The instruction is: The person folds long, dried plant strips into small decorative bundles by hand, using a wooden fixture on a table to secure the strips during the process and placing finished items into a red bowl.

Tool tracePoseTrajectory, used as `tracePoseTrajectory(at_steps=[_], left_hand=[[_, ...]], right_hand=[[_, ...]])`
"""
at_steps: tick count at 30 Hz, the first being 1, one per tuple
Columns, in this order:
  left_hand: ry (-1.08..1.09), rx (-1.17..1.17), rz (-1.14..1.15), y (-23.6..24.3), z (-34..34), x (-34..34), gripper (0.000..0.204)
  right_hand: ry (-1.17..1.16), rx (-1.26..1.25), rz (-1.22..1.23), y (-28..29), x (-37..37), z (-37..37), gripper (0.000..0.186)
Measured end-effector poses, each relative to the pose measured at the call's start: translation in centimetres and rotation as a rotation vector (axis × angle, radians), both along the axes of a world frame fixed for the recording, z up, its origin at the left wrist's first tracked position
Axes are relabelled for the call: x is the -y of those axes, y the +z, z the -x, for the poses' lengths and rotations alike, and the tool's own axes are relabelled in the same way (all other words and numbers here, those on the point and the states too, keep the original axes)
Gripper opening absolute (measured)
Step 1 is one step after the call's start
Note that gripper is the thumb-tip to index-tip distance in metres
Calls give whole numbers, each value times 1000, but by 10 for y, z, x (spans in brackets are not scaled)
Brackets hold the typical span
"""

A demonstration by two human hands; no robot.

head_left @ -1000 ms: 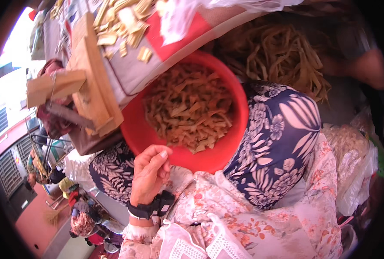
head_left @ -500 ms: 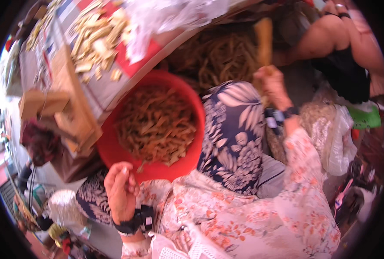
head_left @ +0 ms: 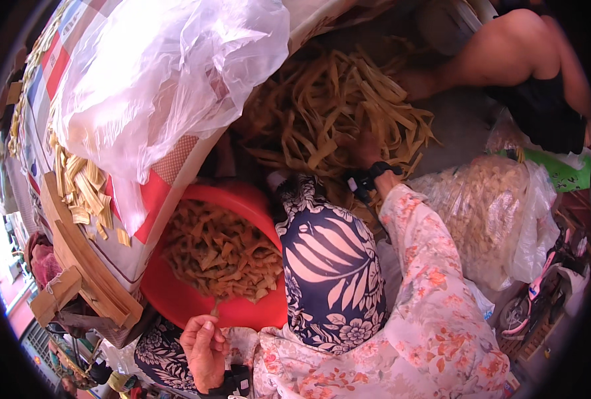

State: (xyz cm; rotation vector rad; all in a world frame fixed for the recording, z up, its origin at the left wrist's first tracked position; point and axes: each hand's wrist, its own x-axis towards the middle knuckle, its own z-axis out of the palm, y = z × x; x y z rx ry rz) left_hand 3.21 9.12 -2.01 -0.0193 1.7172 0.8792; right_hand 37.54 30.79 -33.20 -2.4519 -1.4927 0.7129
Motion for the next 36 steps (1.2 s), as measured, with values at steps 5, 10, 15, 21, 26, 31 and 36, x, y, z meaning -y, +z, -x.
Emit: tracePoseTrajectory(at_steps=[5,10,15,21,26,31,36], left_hand=[[26,-14,2,-2,-1,2,10],[-7,11,59,-12,-3,1,9],[-53,34,24,-18,-5,-4,9],[-70,30,22,-18,-2,-12,9],[-57,2,52,-15,-3,-13,9],[-61,-8,5,-16,7,-15,9],[-61,20,-74,-19,9,-12,10]], right_hand=[[20,-680,306,56,-19,-43,41],[-427,-1292,279,112,-22,-55,30],[-537,-1458,193,141,-22,-50,33],[-212,-997,105,78,-39,-11,38],[382,-30,-283,8,-12,80,37],[327,-42,-45,-12,-21,50,30],[148,-578,49,47,-13,-45,29]])
